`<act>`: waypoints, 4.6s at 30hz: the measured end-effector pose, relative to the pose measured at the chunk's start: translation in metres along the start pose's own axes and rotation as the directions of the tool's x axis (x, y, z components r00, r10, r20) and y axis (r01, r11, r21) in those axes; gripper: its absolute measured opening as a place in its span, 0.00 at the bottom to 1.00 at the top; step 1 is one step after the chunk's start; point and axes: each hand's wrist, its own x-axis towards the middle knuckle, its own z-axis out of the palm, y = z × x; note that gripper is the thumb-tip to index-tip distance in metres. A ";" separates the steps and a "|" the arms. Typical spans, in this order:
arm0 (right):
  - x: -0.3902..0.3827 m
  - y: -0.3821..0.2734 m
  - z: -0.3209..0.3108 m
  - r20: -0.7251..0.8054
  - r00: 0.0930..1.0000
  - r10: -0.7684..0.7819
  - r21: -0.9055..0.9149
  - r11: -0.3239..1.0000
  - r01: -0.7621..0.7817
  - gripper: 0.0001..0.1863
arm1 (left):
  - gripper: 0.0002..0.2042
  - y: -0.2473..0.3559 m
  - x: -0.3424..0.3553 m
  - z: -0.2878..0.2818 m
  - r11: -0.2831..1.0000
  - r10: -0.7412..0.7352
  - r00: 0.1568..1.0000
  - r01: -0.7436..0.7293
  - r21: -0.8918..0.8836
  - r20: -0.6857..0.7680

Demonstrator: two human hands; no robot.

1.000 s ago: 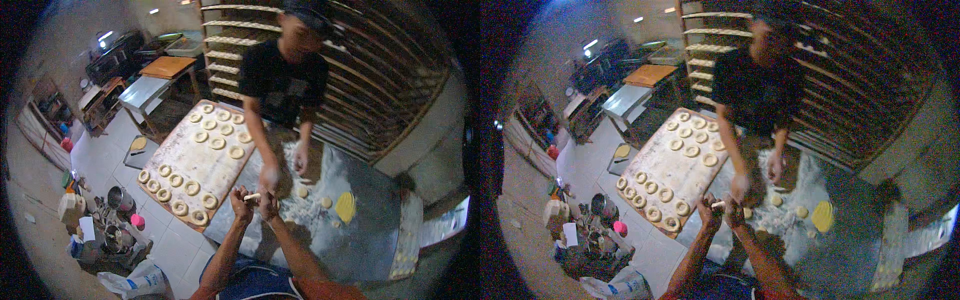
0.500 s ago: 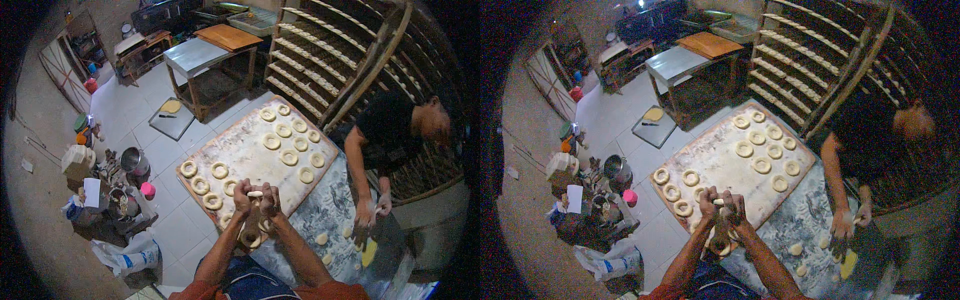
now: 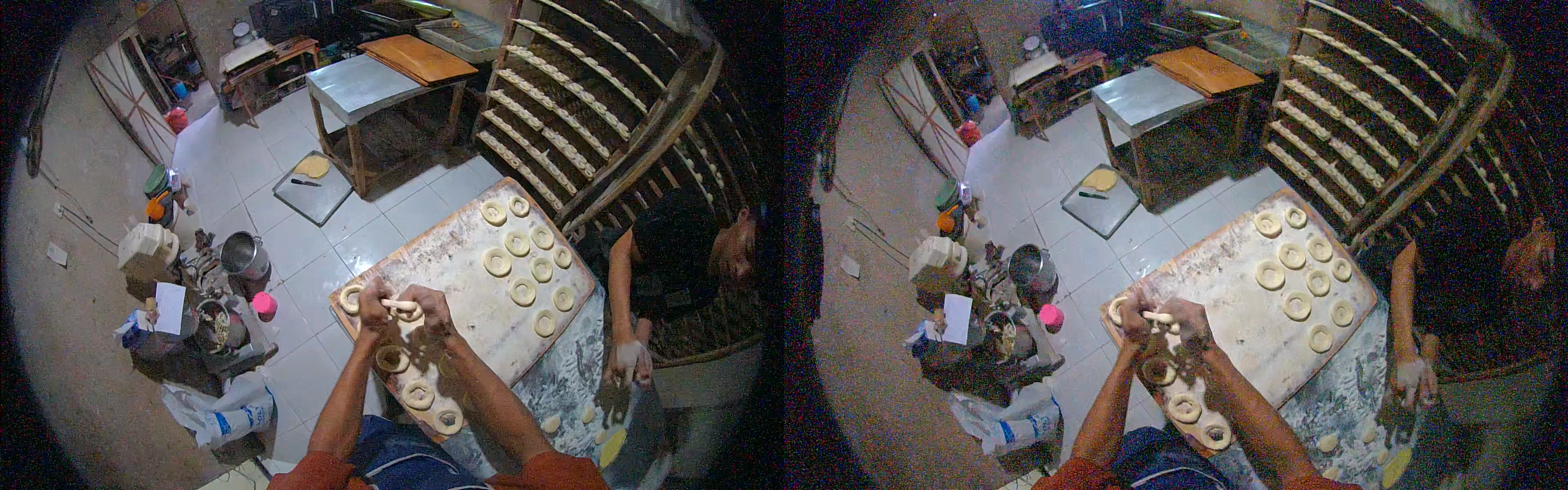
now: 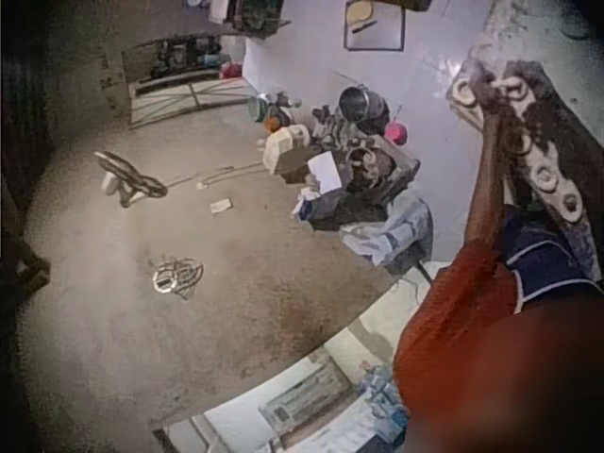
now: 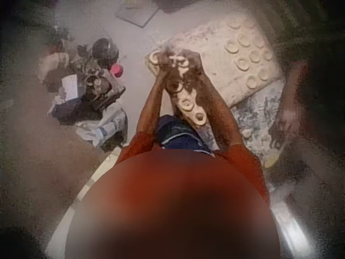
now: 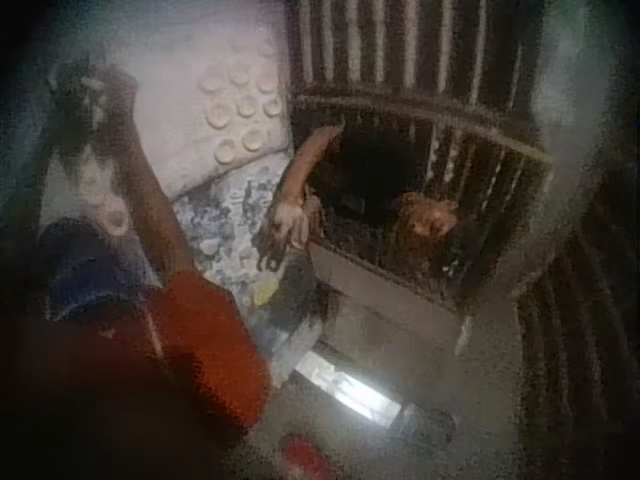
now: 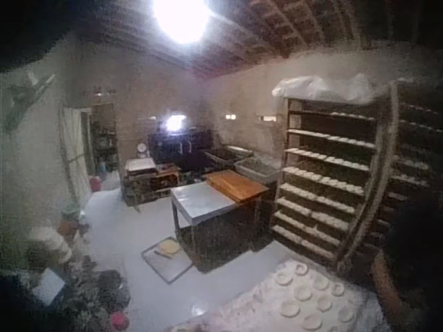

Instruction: The person shapes small dough balls into ring shapes by hand and places them on a wooden board. Another person works alongside, also shaping dough and arranging it on the board. The workspace is a floured table with dough balls and shaped rings visible throughout.

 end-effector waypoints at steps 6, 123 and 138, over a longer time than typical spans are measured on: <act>0.035 0.002 0.001 -0.309 0.951 -0.014 -0.703 0.677 -0.218 0.31 | 0.10 0.007 0.070 -0.004 0.450 0.131 0.983 -0.175 0.876 0.129; -0.609 0.023 -0.328 -0.909 0.339 -0.244 -0.414 0.419 -0.808 0.16 | 0.23 -0.085 -0.287 0.189 0.435 0.039 0.492 -0.792 0.429 0.870; -0.585 0.019 -0.259 -0.826 0.562 -0.046 -0.153 0.978 -0.145 0.15 | 0.14 -0.129 -0.497 0.241 0.892 -0.377 0.603 0.033 0.450 0.703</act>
